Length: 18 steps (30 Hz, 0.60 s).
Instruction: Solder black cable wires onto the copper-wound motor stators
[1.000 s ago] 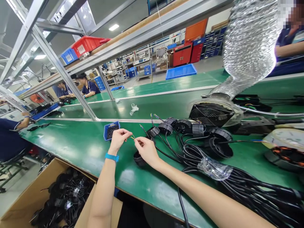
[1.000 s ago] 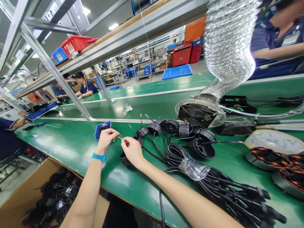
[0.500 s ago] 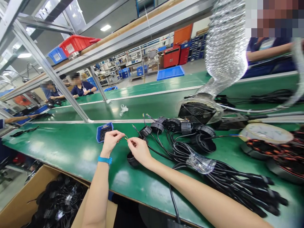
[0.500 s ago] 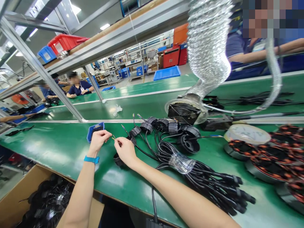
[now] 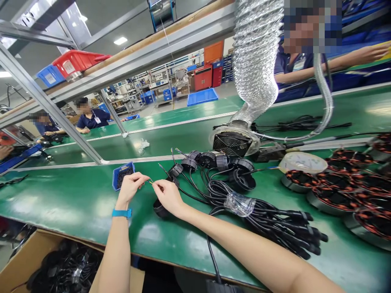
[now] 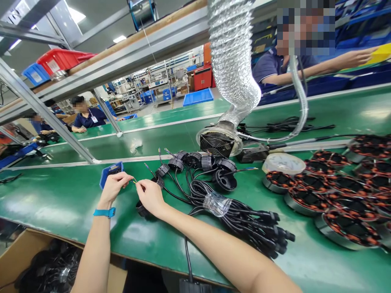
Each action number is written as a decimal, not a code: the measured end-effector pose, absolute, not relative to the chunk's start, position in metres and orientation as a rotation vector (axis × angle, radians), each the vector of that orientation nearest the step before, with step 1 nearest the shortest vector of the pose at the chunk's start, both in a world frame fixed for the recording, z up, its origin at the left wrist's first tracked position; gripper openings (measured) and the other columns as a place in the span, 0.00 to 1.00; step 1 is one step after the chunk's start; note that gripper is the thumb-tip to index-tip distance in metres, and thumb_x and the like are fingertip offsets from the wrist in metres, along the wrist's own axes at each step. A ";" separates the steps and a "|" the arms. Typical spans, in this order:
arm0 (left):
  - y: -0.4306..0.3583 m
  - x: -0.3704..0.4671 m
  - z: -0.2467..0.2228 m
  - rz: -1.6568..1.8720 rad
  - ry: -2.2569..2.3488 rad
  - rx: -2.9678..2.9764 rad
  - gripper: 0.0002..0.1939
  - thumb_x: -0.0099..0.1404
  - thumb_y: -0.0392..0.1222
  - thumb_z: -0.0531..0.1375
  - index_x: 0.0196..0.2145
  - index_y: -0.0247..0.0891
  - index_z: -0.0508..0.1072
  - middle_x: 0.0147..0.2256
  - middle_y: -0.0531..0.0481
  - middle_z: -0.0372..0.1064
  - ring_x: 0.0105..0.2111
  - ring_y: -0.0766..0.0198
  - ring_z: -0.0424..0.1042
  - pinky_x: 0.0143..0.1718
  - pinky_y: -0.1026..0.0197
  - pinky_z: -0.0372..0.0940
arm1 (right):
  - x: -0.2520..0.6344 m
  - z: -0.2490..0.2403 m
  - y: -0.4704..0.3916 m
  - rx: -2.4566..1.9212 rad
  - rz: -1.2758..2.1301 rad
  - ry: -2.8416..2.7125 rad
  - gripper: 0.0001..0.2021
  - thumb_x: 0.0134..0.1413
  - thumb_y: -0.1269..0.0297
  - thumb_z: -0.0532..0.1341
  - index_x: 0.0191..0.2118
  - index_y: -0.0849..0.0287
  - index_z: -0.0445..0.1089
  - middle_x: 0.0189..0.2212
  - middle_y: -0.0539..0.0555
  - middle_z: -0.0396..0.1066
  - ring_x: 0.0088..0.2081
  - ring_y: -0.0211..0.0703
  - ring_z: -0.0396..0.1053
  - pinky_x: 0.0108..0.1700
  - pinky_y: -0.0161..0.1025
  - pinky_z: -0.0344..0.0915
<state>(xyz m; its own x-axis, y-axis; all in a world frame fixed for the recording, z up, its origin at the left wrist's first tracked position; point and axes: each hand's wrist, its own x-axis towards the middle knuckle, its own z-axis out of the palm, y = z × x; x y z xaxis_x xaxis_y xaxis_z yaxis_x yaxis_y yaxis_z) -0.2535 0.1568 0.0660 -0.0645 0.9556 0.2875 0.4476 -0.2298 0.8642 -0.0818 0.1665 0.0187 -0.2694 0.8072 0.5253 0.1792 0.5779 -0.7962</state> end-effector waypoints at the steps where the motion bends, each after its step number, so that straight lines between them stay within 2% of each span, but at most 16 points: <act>1: 0.157 -0.253 0.066 1.265 1.505 1.693 0.12 0.58 0.48 0.66 0.26 0.36 0.80 0.22 0.53 0.65 0.23 0.69 0.58 0.24 0.65 0.53 | -0.082 0.019 0.167 -0.811 0.752 -1.775 0.16 0.63 0.68 0.54 0.24 0.59 0.70 0.23 0.50 0.70 0.26 0.38 0.64 0.31 0.34 0.55; 18: 0.157 -0.251 0.066 1.190 1.468 1.711 0.13 0.58 0.50 0.66 0.29 0.36 0.81 0.23 0.51 0.66 0.22 0.69 0.59 0.23 0.65 0.54 | -0.079 0.020 0.166 -0.812 0.743 -1.816 0.17 0.64 0.67 0.53 0.24 0.58 0.70 0.24 0.50 0.71 0.27 0.38 0.65 0.31 0.34 0.57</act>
<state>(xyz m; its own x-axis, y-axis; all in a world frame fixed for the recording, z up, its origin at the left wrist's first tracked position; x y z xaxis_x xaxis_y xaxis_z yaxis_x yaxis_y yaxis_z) -0.2510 0.1570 0.0655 -0.0055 0.9679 0.2512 0.4466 -0.2224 0.8666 -0.0791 0.1662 0.0201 -0.3020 0.7963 0.5242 0.2009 0.5907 -0.7815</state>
